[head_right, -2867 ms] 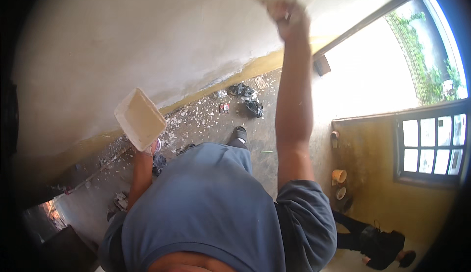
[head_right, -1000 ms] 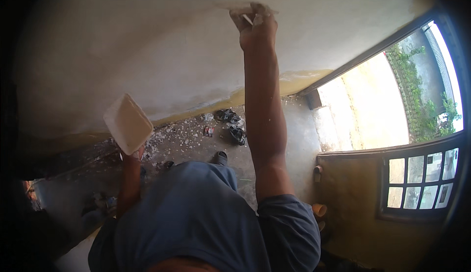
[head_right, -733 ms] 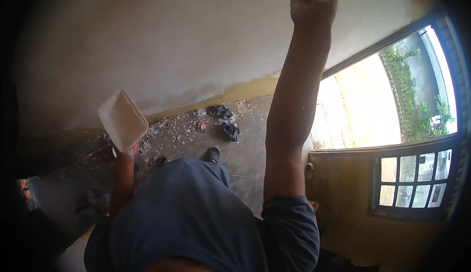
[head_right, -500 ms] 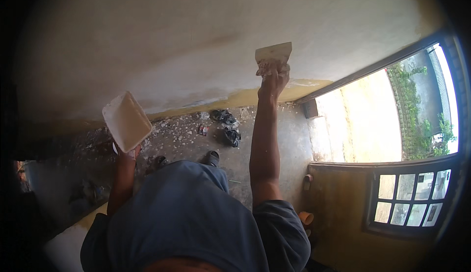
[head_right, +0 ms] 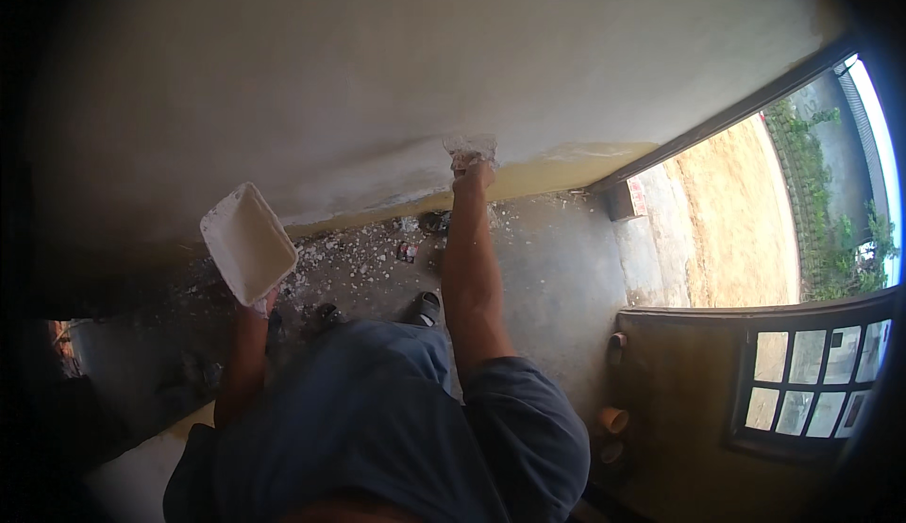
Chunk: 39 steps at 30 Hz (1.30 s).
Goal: The person applies white plaster to a yellow wall using a plastic putty knife, scooping more plaster from a rectangular container as needed.
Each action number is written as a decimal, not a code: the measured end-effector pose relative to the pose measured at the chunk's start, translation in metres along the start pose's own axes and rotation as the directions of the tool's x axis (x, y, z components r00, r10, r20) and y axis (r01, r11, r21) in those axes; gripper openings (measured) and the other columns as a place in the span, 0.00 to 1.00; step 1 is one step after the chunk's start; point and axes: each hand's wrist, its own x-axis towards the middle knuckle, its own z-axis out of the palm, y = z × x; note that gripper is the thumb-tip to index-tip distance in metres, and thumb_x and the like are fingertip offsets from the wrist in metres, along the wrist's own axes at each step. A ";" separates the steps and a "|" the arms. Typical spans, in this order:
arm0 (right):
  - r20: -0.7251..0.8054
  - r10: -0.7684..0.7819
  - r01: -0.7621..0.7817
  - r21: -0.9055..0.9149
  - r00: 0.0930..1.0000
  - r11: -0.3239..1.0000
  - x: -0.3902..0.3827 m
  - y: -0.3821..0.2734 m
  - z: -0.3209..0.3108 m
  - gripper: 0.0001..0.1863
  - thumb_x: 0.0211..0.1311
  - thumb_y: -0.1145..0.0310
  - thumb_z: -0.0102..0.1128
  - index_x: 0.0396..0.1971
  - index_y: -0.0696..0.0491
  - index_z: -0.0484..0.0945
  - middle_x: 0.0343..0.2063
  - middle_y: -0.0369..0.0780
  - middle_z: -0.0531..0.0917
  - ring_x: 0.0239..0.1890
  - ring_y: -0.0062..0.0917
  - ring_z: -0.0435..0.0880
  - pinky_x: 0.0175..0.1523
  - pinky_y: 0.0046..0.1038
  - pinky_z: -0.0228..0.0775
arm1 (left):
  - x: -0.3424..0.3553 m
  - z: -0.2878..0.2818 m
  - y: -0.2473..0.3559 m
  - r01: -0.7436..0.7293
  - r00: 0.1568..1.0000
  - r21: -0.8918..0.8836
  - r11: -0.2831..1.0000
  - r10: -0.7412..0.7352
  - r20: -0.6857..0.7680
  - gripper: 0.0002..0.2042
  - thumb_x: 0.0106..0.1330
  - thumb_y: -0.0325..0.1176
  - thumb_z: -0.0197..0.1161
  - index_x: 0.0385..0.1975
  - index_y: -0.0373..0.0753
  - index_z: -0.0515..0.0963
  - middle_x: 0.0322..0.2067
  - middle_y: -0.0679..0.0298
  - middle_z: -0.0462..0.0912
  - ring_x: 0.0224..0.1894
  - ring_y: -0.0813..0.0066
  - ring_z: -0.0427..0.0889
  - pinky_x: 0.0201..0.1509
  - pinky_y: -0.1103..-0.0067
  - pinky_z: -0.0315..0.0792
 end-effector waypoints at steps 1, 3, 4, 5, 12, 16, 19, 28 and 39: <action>0.020 -0.035 0.035 -0.001 0.999 0.999 0.022 -0.028 0.007 0.01 0.53 0.75 0.53 0.25 0.53 0.72 0.21 0.37 0.74 0.20 0.27 0.75 0.23 0.31 0.71 | 0.002 0.001 -0.006 0.009 1.000 -0.014 1.000 -0.009 0.005 0.26 0.70 0.44 0.48 0.65 0.44 0.56 0.62 0.59 0.64 0.62 0.63 0.67 0.63 0.64 0.66; 0.097 -0.090 0.084 0.064 0.991 0.994 0.023 -0.055 0.027 0.05 0.55 0.74 0.57 0.23 0.53 0.71 0.22 0.37 0.74 0.22 0.28 0.76 0.25 0.30 0.72 | 0.000 -0.001 -0.007 0.008 1.000 -0.011 1.000 -0.008 -0.003 0.26 0.70 0.44 0.48 0.65 0.44 0.57 0.62 0.59 0.64 0.62 0.63 0.68 0.63 0.64 0.67; 0.010 -0.068 0.068 0.027 0.998 0.997 0.000 -0.060 0.049 0.04 0.56 0.76 0.56 0.25 0.54 0.71 0.24 0.38 0.75 0.24 0.28 0.76 0.24 0.30 0.70 | -0.005 -0.005 -0.001 -0.002 1.000 0.006 1.000 0.002 -0.018 0.25 0.70 0.44 0.48 0.65 0.44 0.57 0.62 0.59 0.65 0.61 0.63 0.68 0.63 0.64 0.67; 0.010 -0.061 0.060 0.025 0.998 0.998 -0.021 -0.065 0.063 0.04 0.56 0.76 0.56 0.25 0.54 0.71 0.24 0.38 0.75 0.24 0.28 0.76 0.24 0.30 0.70 | -0.008 -0.005 0.000 -0.006 1.000 0.007 1.000 0.006 -0.027 0.25 0.70 0.44 0.48 0.65 0.44 0.57 0.62 0.58 0.65 0.61 0.63 0.68 0.63 0.64 0.67; 0.327 -0.556 0.635 -0.237 0.765 0.735 -0.078 -0.078 0.081 0.09 0.60 0.72 0.53 0.39 0.58 0.73 0.34 0.45 0.77 0.34 0.29 0.78 0.35 0.31 0.71 | -0.013 -0.003 -0.014 0.039 0.999 -0.020 0.999 -0.040 -0.013 0.25 0.70 0.44 0.48 0.65 0.44 0.58 0.61 0.58 0.66 0.61 0.63 0.69 0.62 0.64 0.68; 0.666 -0.580 0.883 -0.349 0.470 0.314 -0.118 -0.058 0.078 0.13 0.57 0.70 0.54 0.40 0.61 0.71 0.33 0.45 0.78 0.36 0.31 0.78 0.43 0.33 0.70 | 0.000 -0.002 -0.017 0.070 0.997 -0.035 0.997 -0.069 0.038 0.25 0.70 0.44 0.48 0.64 0.44 0.58 0.61 0.57 0.66 0.60 0.62 0.70 0.61 0.64 0.69; 0.828 -0.346 0.816 -0.212 0.442 0.537 -0.206 -0.062 0.085 0.14 0.55 0.76 0.57 0.41 0.61 0.70 0.33 0.45 0.80 0.36 0.28 0.81 0.42 0.27 0.75 | 0.021 0.011 -0.025 0.150 0.978 -0.023 0.988 -0.145 0.149 0.25 0.70 0.44 0.48 0.64 0.44 0.58 0.60 0.57 0.67 0.60 0.62 0.70 0.61 0.63 0.69; 0.931 0.200 0.936 -0.333 0.306 0.117 -0.322 0.008 0.098 0.21 0.52 0.70 0.65 0.44 0.61 0.70 0.34 0.47 0.83 0.39 0.35 0.84 0.43 0.32 0.76 | 0.053 0.049 -0.043 0.419 0.908 -0.252 0.872 -0.396 0.137 0.32 0.67 0.61 0.35 0.62 0.45 0.62 0.56 0.57 0.71 0.57 0.58 0.73 0.57 0.55 0.71; 0.896 0.191 0.916 -0.398 0.401 -0.057 -0.307 0.048 0.077 0.19 0.50 0.67 0.66 0.40 0.61 0.73 0.32 0.49 0.84 0.39 0.43 0.83 0.44 0.37 0.75 | 0.054 0.059 -0.051 0.438 0.899 -0.229 0.869 -0.423 0.114 0.35 0.64 0.66 0.34 0.61 0.48 0.64 0.56 0.59 0.72 0.55 0.58 0.75 0.56 0.55 0.71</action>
